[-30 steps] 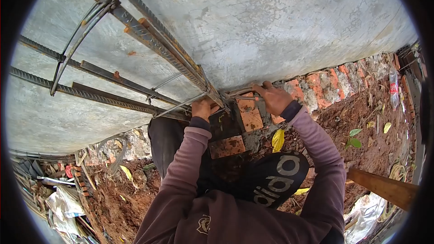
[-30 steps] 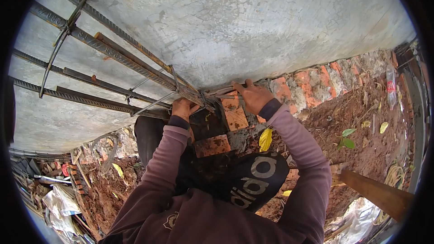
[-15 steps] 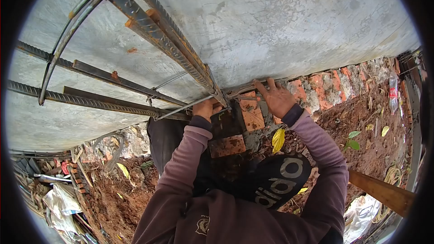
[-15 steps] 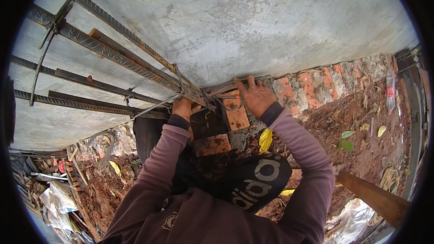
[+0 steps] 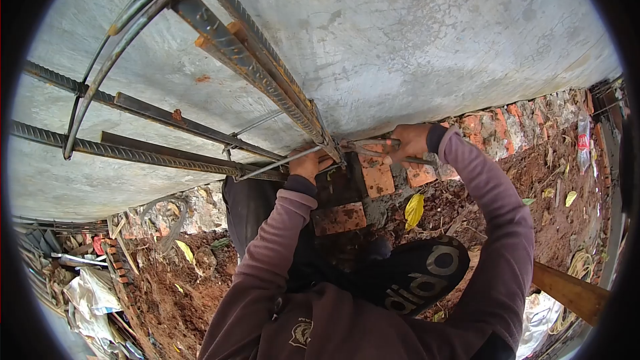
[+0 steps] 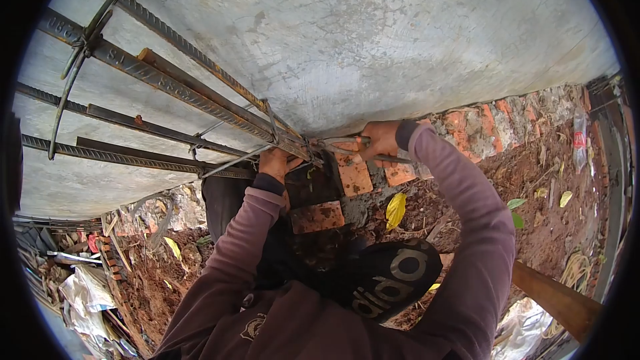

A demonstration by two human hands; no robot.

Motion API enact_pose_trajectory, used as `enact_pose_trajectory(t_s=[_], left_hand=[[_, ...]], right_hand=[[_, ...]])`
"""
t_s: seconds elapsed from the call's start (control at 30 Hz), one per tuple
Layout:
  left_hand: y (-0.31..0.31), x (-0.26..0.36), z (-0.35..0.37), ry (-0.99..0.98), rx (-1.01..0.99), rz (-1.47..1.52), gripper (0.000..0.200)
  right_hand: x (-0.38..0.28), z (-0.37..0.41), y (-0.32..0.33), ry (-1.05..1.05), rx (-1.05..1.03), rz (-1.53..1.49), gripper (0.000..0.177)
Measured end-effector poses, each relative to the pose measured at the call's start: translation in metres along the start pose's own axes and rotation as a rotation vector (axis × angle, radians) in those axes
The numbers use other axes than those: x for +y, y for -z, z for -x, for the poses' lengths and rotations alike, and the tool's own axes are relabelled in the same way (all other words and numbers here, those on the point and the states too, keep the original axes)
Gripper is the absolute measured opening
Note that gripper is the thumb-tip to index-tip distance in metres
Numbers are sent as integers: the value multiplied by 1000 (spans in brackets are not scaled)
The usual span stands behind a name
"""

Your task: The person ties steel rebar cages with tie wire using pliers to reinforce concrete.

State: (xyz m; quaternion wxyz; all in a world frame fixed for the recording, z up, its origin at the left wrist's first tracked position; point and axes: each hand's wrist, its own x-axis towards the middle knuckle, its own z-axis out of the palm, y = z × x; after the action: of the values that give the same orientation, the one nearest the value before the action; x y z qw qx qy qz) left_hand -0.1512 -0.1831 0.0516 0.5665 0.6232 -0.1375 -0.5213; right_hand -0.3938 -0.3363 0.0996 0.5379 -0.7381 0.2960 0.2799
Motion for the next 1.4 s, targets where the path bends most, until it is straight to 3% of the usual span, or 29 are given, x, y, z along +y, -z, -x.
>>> enact_pose_trajectory(t_s=[0.07,0.3,0.4,0.5,0.6,0.7,0.8,0.83,0.93,1.0,1.03,1.13,1.17,1.27,1.33,1.4], left_hand=[[4,-4,-5,-39,-51,9,27],[5,-13,-3,-148,-14,-68,18],[15,-31,-10,-363,-87,-360,18],[5,-29,15,-596,26,-667,18],[10,-22,21,-515,-30,-813,17],[16,-28,12,-501,-43,-809,16],[13,-29,9,-392,-127,-280,18],[12,-27,15,-348,-94,-242,19],[7,-15,47,-311,-14,-120,22],[0,-23,75,-377,19,-33,26],[4,-31,86,-263,-78,-5,34],[-14,-53,94,-88,-274,-159,43],[-20,-58,91,-36,-318,-158,53],[-39,-62,74,116,-440,-58,78],[-48,-61,62,211,-494,132,89],[-53,-68,40,194,-524,247,85]], right_hand=[[12,-6,0,21,-150,-276,39],[26,-14,-49,117,65,-357,29],[18,-7,-58,105,126,-394,29],[12,-4,-69,103,190,-465,27],[15,-10,-83,179,232,-473,23],[10,-4,-87,161,233,-514,21],[15,-6,-84,155,208,-509,28],[19,-9,-85,164,195,-496,33],[27,-9,-96,381,794,146,43],[12,12,-77,169,748,404,52],[3,20,-68,63,721,534,57],[16,19,-48,318,1081,999,58],[17,14,-44,381,1130,1065,48],[10,5,-31,-67,136,-197,39],[23,3,-29,17,7,-442,36],[27,-2,-24,35,-182,-658,37]])
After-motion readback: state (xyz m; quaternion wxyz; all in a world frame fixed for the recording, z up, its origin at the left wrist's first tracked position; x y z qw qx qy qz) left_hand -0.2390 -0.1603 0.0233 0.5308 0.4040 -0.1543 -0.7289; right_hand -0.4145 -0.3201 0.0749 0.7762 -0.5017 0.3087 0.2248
